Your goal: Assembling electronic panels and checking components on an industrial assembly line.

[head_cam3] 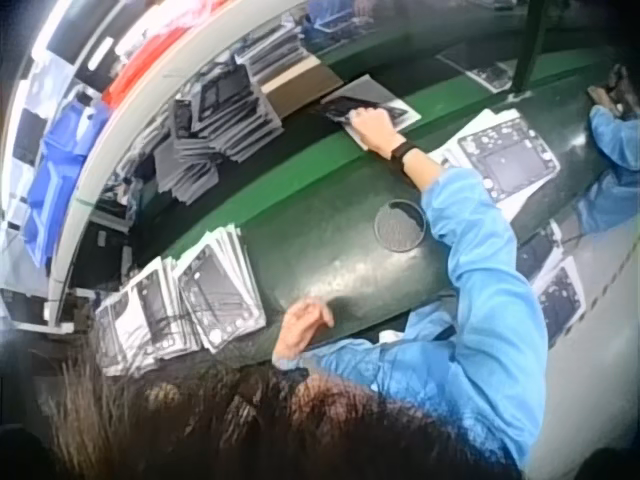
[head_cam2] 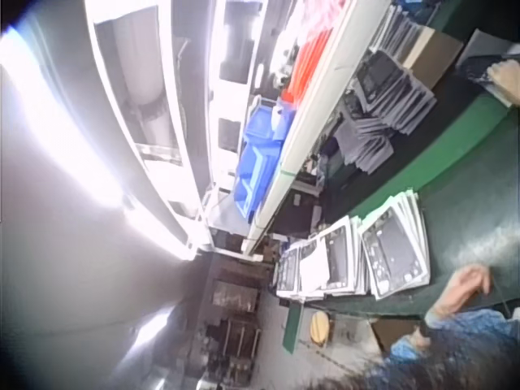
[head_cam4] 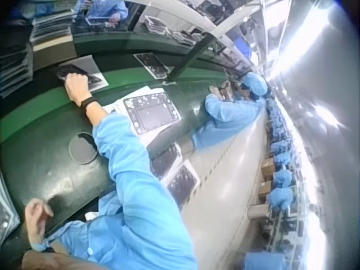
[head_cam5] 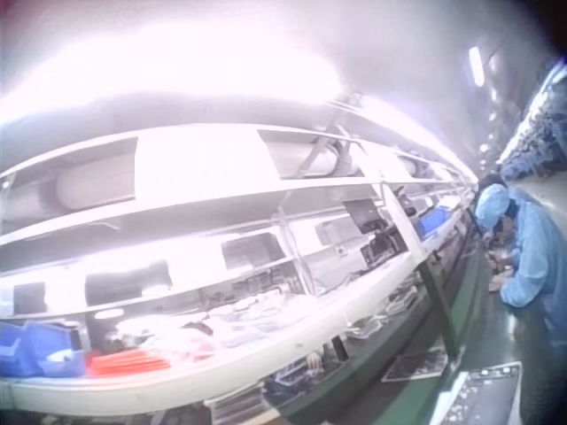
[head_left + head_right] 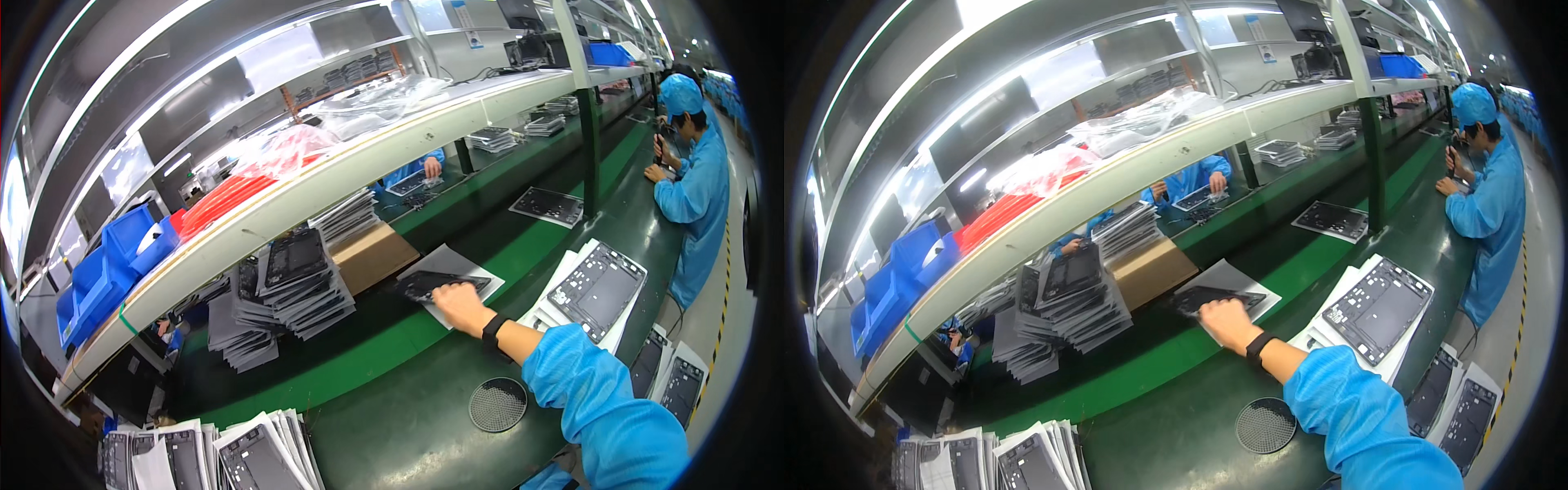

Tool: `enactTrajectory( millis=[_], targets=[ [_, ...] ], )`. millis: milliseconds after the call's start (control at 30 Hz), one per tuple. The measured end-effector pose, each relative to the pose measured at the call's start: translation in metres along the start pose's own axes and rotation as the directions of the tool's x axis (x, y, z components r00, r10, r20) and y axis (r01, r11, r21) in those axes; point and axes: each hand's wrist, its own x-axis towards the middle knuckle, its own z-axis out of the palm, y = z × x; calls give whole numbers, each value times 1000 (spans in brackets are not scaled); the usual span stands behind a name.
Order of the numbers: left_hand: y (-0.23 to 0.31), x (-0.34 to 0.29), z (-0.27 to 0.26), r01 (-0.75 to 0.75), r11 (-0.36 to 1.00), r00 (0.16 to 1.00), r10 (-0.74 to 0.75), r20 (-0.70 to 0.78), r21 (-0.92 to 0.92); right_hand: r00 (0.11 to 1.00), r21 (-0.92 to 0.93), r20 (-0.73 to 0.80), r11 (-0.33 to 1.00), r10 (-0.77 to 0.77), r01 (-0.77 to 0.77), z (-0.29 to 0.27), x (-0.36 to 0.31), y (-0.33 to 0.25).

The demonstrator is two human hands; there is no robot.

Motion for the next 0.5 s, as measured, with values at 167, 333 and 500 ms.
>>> enactTrajectory(
  millis=[167, 333, 500],
  targets=[
    [22, 106, 34, -116, 980, 988, 98, -122, -159, 956, 77, -87, 954, -282, 288, -55, -22, -58],
    [22, 178, -17, -254, 774, 888, 424, 177, -580, 902, 235, -135, 871, -411, 432, -114, -74, -112],
    [37, 156, -42, -425, 867, 853, 286, -438, -261, 854, 462, -280, 719, -438, 520, -149, -89, -131]
  ],
)
